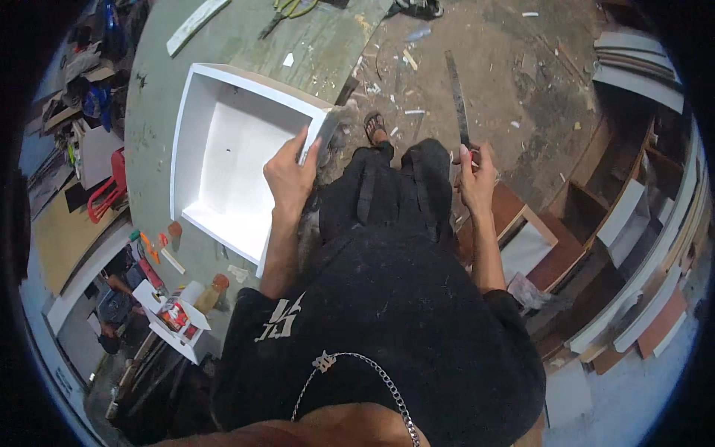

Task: The person applies a laminate sheet to the side of a wooden drawer box, rubs it down by hand and with a block, and then uses a metal file to trim the excess laminate from the edges.

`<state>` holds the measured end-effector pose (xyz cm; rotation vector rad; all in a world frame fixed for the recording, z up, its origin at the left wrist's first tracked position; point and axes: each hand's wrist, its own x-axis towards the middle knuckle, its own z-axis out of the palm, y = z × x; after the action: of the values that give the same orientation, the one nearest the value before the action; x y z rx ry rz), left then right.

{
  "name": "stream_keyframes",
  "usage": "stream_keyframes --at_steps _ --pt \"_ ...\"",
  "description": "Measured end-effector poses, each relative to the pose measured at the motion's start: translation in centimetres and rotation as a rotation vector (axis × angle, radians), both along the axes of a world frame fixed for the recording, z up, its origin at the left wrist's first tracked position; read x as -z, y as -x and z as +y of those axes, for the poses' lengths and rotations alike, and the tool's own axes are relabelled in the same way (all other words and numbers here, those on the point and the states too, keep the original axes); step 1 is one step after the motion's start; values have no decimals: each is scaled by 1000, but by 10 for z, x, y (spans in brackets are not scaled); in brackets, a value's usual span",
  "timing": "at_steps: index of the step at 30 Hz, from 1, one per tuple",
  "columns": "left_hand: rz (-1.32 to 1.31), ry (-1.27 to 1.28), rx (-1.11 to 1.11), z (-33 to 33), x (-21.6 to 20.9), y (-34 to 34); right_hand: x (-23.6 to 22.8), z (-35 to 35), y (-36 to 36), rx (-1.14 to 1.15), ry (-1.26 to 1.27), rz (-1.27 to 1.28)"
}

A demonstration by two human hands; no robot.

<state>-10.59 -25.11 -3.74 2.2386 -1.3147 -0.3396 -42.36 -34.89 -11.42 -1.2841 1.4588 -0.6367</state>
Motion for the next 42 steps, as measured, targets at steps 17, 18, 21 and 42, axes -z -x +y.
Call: stream_keyframes --at_steps 17,18,21,42 --pt "32 121 -106 15 5 2 8 -90 -31 -305 -270 79" --pt "30 142 -158 14 5 7 9 -94 -30 -275 -265 68" --pt "20 184 -297 15 17 12 23 -113 -20 -263 -165 3" --pt "-129 -343 -228 -7 -33 20 49 -193 23 -178 -300 -205"
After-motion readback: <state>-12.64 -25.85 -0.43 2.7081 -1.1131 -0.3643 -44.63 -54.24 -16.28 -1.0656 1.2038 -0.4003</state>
